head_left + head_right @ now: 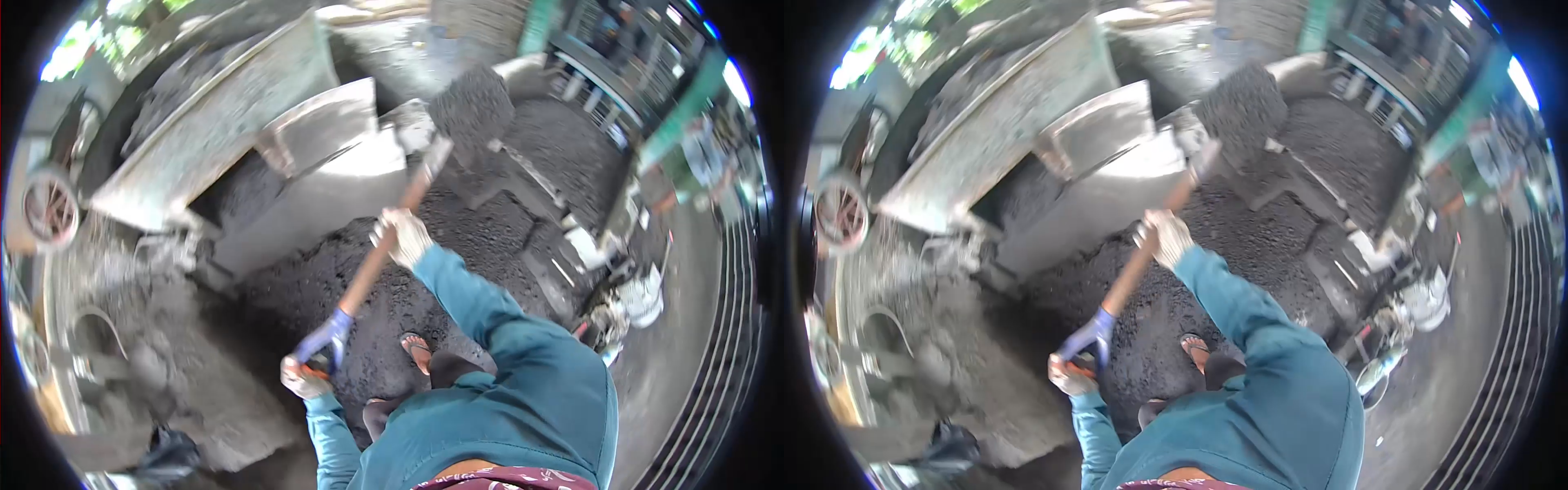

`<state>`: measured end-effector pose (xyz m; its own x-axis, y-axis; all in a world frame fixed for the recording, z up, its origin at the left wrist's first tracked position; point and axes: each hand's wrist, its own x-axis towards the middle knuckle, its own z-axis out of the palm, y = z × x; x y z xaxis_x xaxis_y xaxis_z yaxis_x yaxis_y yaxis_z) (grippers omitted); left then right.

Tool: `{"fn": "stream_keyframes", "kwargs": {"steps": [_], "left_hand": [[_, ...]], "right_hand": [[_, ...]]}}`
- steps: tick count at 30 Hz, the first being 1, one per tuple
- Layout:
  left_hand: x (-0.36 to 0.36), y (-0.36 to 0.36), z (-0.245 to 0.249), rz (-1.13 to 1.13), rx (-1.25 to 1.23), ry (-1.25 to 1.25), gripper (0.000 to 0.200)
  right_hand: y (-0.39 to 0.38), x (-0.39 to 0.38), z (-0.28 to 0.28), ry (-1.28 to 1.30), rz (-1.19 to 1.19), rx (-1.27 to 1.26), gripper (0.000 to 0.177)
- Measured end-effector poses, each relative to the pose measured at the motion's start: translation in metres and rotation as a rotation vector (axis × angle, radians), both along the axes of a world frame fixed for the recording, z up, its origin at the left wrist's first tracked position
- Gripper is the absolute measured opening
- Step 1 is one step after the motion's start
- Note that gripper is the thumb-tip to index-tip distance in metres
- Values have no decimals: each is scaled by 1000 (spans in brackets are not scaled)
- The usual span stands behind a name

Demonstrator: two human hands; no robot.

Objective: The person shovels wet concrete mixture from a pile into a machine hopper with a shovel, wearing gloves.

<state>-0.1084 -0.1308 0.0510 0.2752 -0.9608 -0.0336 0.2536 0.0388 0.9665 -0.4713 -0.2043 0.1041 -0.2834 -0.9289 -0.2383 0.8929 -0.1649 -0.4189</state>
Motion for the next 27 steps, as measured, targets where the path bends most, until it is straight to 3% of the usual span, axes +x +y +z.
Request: {"fn": "stream_keyframes", "kwargs": {"steps": [1,2,4,5,6,7,10,11,13,16,19,20,22,24,25,26,27], "left_hand": [[-27,-23,57,-176,-178,-54,42],[-63,-38,115,-204,-329,-86,44],[-104,-62,165,-320,-528,-108,45],[-124,-72,175,-281,-698,-272,45],[-140,-88,190,-405,-953,-495,46],[-165,-75,236,-479,-1251,-612,45],[-214,-27,249,-551,-1451,-980,52],[-216,-16,233,-716,-1395,-1131,51],[-221,2,170,-818,-1350,-1158,40],[-196,29,88,-1047,-1094,-1290,45],[-150,37,42,-1130,-891,-1264,47],[-143,38,45,-1220,-727,-1421,48],[-127,34,14,-1201,-721,-1260,38],[-111,27,-26,-1313,-66,-627,26],[-109,28,-32,-1226,-76,-500,26],[-101,23,-35,-1234,133,-451,29],[-93,22,-38,-1221,179,-365,29]], "right_hand": [[-13,-27,36,11,-34,-76,16],[-17,-46,72,-31,-158,-129,12],[-17,-90,134,17,-334,-158,5],[-18,-121,140,20,-342,-166,4],[-4,-145,148,-116,-315,-317,5],[11,-165,147,-77,-367,-380,5],[68,-203,137,26,-519,-277,7],[86,-207,124,107,-562,-256,8],[116,-215,83,88,-510,-76,10],[142,-178,57,83,-484,104,11],[144,-129,41,206,-533,182,13],[141,-110,37,275,-556,201,15],[138,-83,27,347,-583,136,24],[139,-69,21,569,-593,144,23],[144,-63,22,647,-596,210,23],[152,-61,23,731,-594,273,22],[162,-59,25,814,-593,340,22]]}}
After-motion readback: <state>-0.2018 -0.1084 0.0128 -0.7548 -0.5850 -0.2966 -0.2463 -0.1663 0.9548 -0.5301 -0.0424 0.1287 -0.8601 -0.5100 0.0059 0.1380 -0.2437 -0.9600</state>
